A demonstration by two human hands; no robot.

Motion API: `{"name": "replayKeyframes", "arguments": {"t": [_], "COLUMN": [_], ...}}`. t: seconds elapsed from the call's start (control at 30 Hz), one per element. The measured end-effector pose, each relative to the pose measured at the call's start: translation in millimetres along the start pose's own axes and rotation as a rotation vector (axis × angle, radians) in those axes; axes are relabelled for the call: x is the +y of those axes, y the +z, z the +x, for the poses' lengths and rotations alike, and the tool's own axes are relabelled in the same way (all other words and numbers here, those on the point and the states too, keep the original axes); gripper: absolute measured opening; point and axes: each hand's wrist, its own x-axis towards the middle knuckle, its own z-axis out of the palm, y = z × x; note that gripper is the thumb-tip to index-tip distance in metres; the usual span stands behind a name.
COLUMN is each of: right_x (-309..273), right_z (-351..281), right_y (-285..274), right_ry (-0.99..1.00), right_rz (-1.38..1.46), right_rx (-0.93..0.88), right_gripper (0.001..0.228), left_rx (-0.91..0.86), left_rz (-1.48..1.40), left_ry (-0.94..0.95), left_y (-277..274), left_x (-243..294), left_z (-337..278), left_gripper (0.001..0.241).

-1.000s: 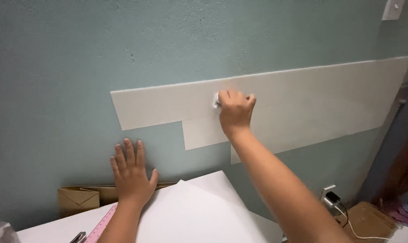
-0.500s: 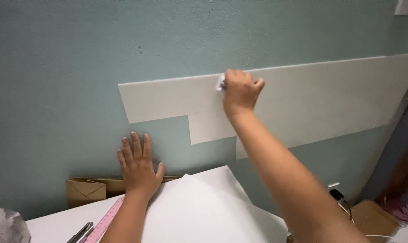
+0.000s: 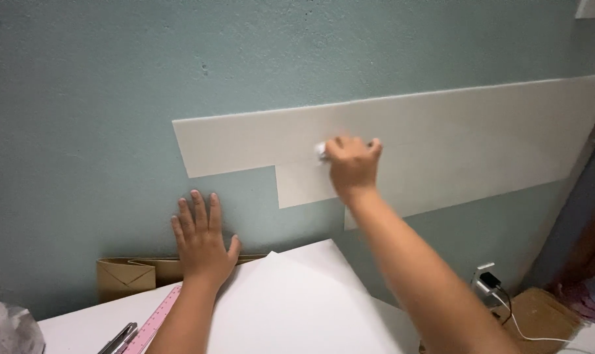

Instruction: The person is cleaning the surface of white panels attached to a wall using a cloth and preparing a white board on a table.

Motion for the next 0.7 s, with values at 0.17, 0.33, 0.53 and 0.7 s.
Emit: {"name": "replayKeyframes", "arguments": {"t": [0.17, 0.33, 0.53, 0.7], "right_x": [43.6, 38.8, -21.6, -42.4], "right_z": [37.6, 64.7, 75.9, 32.2], "right_y": [-25.7, -12.1, -17.2, 7.3], "right_ry": [0.374, 0.454, 0.338, 0.133], "right_rz": [0.066, 0.115, 0.103, 0.066], "right_rx": [-0.243, -0.151, -0.116, 0.021], "right_gripper": [0.028, 0.022, 0.021, 0.021], "left_rx": [-0.011, -0.011, 0.027, 0.032], "left_rz": [0.006, -0.013, 0.003, 0.007], "left_ry": [-0.023, -0.027, -0.021, -0.011], "left_y": [1.1, -5.5, -1.1, -1.8], "left_x": [0.5, 4.2, 0.2, -1.7], "left_z": [0.5, -0.3, 1.2, 0.8], "left_gripper": [0.112, 0.111, 0.112, 0.111]}}
